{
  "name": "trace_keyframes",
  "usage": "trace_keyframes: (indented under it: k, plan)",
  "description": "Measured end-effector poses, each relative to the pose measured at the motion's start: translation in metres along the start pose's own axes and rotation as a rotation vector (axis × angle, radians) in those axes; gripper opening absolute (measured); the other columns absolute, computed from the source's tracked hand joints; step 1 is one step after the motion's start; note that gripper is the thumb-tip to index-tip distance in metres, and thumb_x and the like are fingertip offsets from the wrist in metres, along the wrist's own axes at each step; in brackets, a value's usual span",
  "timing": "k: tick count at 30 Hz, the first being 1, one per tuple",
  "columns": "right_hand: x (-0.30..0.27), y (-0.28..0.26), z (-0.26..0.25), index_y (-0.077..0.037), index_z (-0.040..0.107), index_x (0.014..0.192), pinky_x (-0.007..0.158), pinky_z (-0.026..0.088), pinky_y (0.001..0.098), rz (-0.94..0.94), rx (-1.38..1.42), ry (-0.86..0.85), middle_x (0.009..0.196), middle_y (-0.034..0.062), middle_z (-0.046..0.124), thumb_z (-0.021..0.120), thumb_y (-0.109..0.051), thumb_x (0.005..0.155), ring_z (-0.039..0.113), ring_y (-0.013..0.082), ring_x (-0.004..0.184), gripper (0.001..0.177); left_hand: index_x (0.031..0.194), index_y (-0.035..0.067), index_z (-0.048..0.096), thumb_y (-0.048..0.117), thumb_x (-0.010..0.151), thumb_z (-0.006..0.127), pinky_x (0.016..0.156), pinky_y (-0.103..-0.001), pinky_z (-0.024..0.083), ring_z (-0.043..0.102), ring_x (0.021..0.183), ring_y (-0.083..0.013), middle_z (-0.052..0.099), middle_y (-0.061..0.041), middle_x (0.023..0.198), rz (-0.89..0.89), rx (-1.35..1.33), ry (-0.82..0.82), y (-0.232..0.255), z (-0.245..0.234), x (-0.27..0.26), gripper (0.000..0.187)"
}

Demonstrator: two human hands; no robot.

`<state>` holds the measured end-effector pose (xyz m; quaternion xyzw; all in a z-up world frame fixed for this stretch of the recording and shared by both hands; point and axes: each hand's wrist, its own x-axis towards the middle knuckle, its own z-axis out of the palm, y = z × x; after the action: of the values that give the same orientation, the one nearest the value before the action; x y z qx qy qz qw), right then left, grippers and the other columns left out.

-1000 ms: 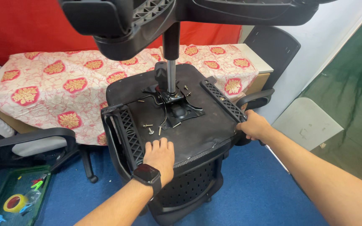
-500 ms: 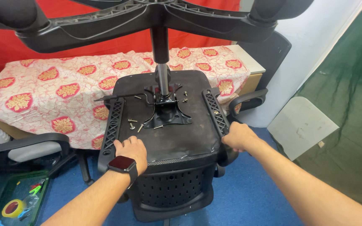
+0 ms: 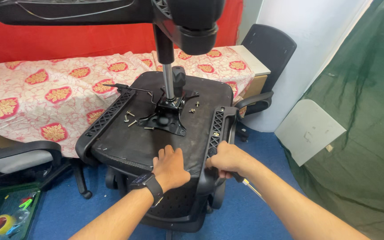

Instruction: The person uses a screwdriver to remove multiple screws from the underside of an office chair seat. They loosen and remove screws from the central mounting bracket and the armrest attachments, placing the removed screws on the seat surface.

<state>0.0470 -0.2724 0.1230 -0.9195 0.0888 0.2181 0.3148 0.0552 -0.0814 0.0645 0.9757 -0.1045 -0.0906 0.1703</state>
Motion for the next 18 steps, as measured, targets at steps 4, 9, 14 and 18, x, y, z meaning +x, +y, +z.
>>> trace_keyframes:
  k: [4,9,14,18]
  plan:
    - [-0.007,0.001,0.011,0.012,0.073,0.08,0.044,0.05,0.0313,-0.041,0.248,-0.144,0.061,0.0155,0.07,0.072,-0.025,0.088,0.062,0.0182,0.046,0.038,0.125,0.003,0.054,0.023,0.074,0.075,0.106,-0.052,0.04,0.044,0.132,-0.039,0.047,-0.019,0.137,-0.08,-0.037,-0.079,0.011,0.003,-0.003,0.059]
    - [-0.006,-0.004,0.025,0.006,0.075,0.087,0.045,0.051,0.0276,-0.001,0.38,-0.284,0.067,0.0133,0.073,0.069,-0.024,0.091,0.06,0.0136,0.047,0.03,0.142,0.002,0.045,0.027,0.075,0.08,0.113,-0.056,0.04,0.038,0.143,-0.0409,0.041,-0.019,0.15,-0.174,-0.02,-0.268,0.013,-0.017,-0.009,0.079]
    - [-0.011,-0.015,0.036,0.005,0.074,0.092,0.047,0.052,0.0278,0.011,0.478,-0.338,0.071,0.0134,0.072,0.067,-0.026,0.094,0.061,0.0142,0.049,0.032,0.147,0.009,0.05,0.036,0.065,0.092,0.113,-0.057,0.042,0.033,0.148,-0.0415,0.041,-0.013,0.155,-0.208,0.14,-0.46,0.007,-0.044,-0.029,0.095]
    - [-0.02,-0.027,0.041,0.004,0.074,0.093,0.05,0.053,0.0281,0.012,0.434,-0.327,0.072,0.0117,0.072,0.067,-0.029,0.095,0.061,0.0148,0.052,0.033,0.144,0.01,0.052,0.042,0.063,0.097,0.114,-0.055,0.041,0.04,0.145,-0.0369,0.043,-0.012,0.154,-0.227,0.152,-0.381,0.003,-0.049,-0.051,0.098]
